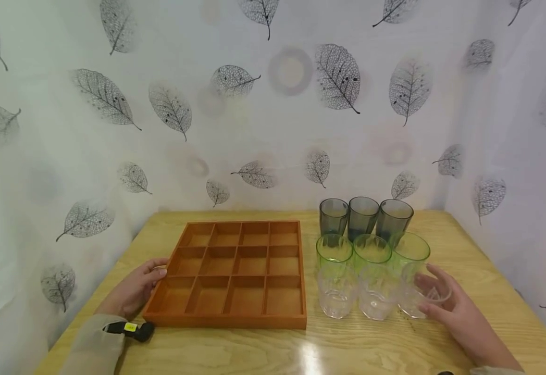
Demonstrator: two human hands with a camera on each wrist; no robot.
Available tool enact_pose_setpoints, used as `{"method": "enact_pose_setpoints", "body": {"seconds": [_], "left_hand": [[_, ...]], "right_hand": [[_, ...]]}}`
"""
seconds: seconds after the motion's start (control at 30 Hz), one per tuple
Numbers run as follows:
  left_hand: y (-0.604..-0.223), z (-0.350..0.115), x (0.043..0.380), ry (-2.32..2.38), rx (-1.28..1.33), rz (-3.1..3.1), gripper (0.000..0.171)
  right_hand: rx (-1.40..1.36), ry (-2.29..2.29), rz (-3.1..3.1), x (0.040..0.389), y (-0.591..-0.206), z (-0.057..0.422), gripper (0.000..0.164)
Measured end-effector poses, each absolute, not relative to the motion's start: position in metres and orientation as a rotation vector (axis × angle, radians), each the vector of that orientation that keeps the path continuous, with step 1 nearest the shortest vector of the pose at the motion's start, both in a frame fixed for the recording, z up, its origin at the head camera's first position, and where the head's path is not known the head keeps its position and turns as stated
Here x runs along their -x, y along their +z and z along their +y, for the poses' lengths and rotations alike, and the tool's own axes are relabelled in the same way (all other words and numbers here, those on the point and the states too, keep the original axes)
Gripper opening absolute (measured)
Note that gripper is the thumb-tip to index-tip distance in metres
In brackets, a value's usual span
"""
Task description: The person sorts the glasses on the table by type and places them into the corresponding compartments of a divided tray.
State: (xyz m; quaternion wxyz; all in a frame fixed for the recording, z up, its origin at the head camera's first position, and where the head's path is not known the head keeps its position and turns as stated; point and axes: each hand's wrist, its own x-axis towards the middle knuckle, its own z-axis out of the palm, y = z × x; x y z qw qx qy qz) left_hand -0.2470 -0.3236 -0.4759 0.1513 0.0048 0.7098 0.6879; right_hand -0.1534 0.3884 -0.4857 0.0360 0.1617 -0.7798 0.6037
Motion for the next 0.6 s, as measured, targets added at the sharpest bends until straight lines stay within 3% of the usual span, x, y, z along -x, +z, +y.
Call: {"method": "enact_pose_setpoints", "body": {"seconds": [0.6], "left_hand": [[-0.4765,-0.3239,0.2467,1.965,-0.009,2.054,0.043]], "right_hand": [[-0.439,1.5,-2.485,0.149,-0.4796,0.3874,0.081]]}}
